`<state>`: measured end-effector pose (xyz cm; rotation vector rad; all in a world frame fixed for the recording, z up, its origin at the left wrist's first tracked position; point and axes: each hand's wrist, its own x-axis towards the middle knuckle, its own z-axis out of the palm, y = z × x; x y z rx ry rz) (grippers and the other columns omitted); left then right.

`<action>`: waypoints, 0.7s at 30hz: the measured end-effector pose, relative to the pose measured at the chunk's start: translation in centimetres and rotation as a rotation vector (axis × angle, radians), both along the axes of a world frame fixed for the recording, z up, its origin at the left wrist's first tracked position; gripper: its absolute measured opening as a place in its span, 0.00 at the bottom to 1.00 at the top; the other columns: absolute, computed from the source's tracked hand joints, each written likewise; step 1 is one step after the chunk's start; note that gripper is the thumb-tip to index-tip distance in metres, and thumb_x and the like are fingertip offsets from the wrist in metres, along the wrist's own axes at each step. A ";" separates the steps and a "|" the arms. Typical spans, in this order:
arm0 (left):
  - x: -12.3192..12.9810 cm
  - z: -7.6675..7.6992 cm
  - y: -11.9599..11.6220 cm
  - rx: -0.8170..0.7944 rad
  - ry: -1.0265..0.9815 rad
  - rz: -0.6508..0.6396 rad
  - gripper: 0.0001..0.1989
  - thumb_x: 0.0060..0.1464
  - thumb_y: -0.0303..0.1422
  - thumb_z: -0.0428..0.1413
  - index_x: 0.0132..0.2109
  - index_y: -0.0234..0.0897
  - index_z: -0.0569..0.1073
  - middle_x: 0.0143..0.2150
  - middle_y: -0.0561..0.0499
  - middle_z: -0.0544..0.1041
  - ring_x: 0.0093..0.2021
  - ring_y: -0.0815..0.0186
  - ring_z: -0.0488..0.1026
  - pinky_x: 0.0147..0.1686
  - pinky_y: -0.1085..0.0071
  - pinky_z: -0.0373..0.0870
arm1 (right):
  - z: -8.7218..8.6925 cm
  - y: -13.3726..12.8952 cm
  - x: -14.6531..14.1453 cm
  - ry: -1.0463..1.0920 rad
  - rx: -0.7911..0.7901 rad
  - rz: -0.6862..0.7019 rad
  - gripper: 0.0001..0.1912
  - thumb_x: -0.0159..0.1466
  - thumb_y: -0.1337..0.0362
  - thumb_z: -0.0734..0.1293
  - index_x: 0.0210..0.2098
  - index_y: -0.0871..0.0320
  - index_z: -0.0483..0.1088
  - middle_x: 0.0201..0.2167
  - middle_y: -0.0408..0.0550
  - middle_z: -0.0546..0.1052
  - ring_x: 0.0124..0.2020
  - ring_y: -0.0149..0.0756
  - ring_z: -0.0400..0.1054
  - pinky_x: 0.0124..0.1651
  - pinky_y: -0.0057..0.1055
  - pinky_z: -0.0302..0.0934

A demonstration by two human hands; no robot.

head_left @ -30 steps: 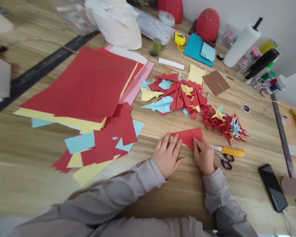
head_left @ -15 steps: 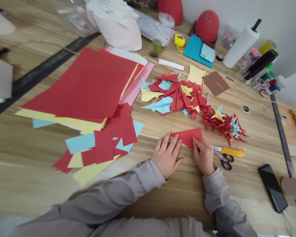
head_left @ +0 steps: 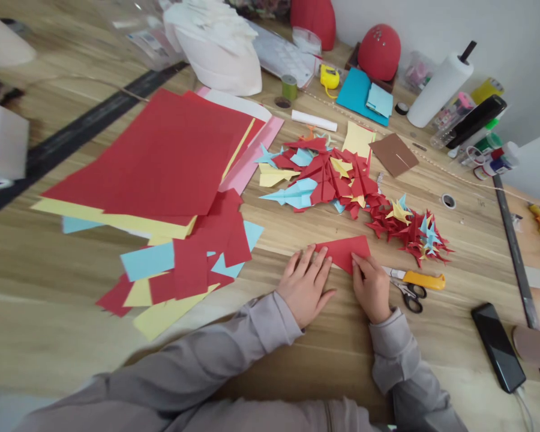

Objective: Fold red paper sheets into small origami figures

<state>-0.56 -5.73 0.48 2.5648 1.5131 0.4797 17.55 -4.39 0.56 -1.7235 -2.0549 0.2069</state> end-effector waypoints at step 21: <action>-0.1 0.0 0.1 -0.001 0.012 0.001 0.29 0.55 0.46 0.47 0.58 0.33 0.66 0.63 0.41 0.60 0.63 0.47 0.53 0.58 0.50 0.49 | -0.2 -0.1 -0.1 0.025 0.008 0.001 0.15 0.64 0.68 0.57 0.43 0.60 0.73 0.30 0.52 0.75 0.31 0.35 0.70 0.35 0.28 0.64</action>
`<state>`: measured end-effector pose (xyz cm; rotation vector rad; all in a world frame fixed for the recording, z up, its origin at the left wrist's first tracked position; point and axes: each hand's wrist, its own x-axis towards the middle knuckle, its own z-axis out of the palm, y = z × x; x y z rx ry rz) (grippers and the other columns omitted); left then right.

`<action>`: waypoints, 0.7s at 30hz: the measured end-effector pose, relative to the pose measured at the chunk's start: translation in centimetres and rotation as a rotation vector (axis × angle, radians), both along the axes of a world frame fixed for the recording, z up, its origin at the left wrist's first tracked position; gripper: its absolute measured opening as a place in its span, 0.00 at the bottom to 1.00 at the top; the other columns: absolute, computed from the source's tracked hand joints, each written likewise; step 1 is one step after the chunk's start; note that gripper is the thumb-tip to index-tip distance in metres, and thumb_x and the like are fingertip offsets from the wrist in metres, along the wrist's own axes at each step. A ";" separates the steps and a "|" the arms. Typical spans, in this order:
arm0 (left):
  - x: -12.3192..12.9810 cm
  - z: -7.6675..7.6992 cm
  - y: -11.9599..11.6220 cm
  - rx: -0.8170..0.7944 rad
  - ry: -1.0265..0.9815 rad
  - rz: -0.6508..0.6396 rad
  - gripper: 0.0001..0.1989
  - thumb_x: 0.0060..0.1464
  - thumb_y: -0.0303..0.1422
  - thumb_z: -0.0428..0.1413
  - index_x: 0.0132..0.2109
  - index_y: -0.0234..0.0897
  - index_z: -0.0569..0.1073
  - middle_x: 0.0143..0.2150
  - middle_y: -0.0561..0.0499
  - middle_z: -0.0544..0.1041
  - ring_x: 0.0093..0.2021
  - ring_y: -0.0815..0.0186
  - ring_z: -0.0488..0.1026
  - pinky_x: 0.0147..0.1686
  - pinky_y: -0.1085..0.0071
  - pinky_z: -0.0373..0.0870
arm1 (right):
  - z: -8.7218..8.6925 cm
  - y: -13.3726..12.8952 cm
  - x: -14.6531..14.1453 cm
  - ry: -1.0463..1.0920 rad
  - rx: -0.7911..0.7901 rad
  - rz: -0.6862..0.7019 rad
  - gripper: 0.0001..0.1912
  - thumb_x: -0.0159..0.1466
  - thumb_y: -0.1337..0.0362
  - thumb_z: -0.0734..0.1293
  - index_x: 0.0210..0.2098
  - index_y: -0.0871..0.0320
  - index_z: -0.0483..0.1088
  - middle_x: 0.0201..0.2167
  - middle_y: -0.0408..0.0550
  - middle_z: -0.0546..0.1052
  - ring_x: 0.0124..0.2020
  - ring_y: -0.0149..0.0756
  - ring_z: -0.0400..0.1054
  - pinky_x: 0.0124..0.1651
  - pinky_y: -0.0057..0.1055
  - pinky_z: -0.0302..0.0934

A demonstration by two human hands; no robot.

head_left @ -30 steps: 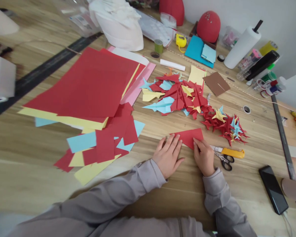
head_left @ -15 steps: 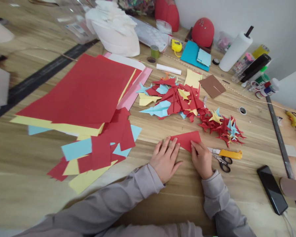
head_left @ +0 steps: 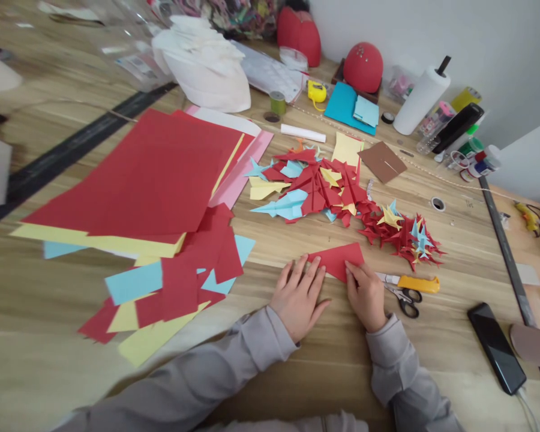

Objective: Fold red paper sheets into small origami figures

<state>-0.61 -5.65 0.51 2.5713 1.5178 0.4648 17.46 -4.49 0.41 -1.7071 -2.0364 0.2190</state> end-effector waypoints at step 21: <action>-0.1 -0.4 0.0 0.022 -0.029 -0.030 0.29 0.56 0.45 0.46 0.59 0.32 0.63 0.63 0.40 0.59 0.63 0.51 0.54 0.60 0.50 0.43 | 0.2 0.0 -0.1 -0.013 0.003 0.000 0.15 0.64 0.67 0.57 0.43 0.60 0.73 0.30 0.52 0.75 0.31 0.35 0.70 0.35 0.28 0.63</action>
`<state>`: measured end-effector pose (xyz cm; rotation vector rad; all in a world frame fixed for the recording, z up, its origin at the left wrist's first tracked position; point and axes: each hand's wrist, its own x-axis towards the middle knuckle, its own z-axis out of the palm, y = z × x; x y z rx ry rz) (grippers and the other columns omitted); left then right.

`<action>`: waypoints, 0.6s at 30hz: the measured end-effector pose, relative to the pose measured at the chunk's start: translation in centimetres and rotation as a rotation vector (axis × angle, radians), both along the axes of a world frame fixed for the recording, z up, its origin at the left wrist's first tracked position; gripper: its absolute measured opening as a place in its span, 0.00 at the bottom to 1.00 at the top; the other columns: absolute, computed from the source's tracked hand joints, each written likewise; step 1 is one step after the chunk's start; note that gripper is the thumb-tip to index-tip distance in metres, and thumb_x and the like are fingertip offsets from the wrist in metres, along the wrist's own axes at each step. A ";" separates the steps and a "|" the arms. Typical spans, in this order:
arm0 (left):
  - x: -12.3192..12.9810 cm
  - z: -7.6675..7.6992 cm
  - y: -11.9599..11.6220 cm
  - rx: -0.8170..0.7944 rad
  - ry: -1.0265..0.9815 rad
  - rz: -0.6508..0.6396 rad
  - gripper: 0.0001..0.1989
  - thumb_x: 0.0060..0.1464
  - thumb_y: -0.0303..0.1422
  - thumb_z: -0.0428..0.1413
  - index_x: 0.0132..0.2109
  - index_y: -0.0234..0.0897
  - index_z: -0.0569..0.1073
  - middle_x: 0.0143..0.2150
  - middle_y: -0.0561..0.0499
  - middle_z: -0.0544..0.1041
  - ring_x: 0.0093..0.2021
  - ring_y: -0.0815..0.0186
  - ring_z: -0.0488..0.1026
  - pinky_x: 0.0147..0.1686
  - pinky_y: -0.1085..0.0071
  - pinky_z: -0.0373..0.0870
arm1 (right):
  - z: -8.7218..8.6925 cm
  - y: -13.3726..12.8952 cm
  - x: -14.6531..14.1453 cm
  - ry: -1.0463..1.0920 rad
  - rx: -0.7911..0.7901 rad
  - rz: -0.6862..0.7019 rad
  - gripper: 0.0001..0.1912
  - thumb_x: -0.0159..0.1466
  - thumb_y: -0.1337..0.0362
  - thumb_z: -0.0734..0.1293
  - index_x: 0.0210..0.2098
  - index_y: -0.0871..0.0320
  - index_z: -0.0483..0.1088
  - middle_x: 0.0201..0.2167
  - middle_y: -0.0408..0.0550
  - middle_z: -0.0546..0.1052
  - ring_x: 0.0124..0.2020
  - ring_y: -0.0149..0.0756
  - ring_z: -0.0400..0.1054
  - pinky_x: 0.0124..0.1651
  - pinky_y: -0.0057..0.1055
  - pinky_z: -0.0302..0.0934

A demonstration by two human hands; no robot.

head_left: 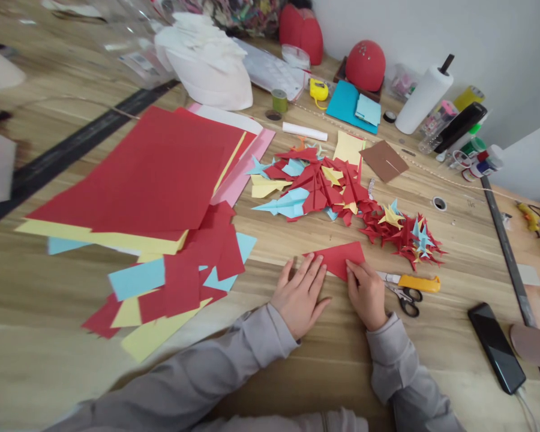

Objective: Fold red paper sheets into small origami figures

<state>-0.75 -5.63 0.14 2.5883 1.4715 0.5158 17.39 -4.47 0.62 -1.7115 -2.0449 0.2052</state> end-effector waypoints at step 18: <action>0.0 -0.1 0.1 -0.011 0.007 -0.005 0.29 0.56 0.45 0.45 0.59 0.31 0.63 0.63 0.41 0.60 0.63 0.52 0.55 0.61 0.52 0.44 | -0.2 0.0 0.1 0.006 -0.009 0.001 0.15 0.65 0.66 0.56 0.43 0.60 0.73 0.30 0.52 0.75 0.31 0.34 0.70 0.35 0.28 0.63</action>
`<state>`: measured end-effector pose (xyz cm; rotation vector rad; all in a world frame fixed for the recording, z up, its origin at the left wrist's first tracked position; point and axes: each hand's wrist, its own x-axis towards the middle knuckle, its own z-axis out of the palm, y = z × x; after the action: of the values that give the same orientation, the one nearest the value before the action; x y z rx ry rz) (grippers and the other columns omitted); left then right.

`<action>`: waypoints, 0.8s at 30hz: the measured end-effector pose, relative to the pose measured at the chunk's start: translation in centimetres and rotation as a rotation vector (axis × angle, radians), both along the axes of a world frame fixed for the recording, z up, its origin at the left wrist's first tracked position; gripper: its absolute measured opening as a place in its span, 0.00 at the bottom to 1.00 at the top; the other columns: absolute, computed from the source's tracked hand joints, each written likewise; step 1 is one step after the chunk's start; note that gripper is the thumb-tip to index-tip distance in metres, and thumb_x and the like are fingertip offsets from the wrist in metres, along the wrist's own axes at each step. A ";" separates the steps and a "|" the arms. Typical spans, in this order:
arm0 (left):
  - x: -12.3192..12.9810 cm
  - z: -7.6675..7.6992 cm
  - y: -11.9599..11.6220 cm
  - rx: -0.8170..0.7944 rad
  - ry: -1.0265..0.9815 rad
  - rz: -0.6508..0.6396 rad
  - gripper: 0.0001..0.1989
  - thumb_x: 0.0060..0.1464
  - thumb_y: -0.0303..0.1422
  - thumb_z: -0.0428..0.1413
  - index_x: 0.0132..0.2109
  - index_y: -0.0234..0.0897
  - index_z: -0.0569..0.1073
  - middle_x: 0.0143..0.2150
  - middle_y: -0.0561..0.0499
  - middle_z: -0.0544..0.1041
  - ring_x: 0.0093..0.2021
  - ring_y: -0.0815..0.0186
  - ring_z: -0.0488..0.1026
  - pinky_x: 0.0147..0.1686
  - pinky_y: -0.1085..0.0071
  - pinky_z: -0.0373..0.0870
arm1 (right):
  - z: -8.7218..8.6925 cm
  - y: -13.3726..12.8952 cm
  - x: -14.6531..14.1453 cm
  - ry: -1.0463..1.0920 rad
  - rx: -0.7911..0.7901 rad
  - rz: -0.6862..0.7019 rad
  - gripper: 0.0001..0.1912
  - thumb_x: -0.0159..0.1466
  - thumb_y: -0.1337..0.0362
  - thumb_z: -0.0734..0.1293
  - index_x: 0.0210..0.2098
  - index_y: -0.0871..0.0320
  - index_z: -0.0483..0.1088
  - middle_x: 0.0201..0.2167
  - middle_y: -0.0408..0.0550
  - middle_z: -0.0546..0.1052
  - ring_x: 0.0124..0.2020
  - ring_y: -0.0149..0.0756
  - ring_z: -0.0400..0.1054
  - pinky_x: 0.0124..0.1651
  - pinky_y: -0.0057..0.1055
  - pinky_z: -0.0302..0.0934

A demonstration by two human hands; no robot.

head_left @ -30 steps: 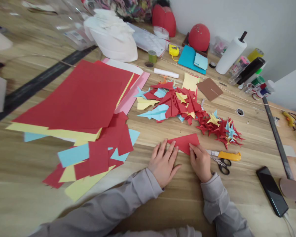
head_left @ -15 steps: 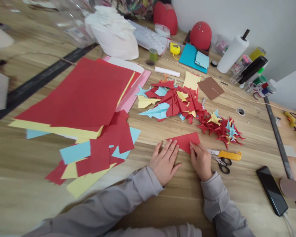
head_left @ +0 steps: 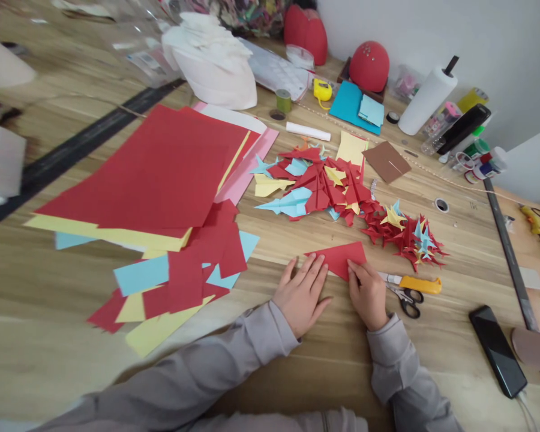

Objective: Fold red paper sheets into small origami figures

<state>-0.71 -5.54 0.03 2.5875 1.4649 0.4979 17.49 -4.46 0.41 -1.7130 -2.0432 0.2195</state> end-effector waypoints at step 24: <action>0.1 0.4 0.6 -0.007 0.013 -0.014 0.29 0.56 0.49 0.45 0.57 0.35 0.66 0.59 0.41 0.66 0.60 0.53 0.59 0.58 0.49 0.48 | 0.1 -0.2 -0.5 -0.105 0.062 -0.011 0.16 0.66 0.63 0.56 0.43 0.61 0.73 0.29 0.51 0.72 0.30 0.34 0.66 0.33 0.28 0.60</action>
<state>-0.61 -4.90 0.40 2.5991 1.4484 0.4748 16.98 -4.70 0.52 -1.7309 -2.0918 0.0625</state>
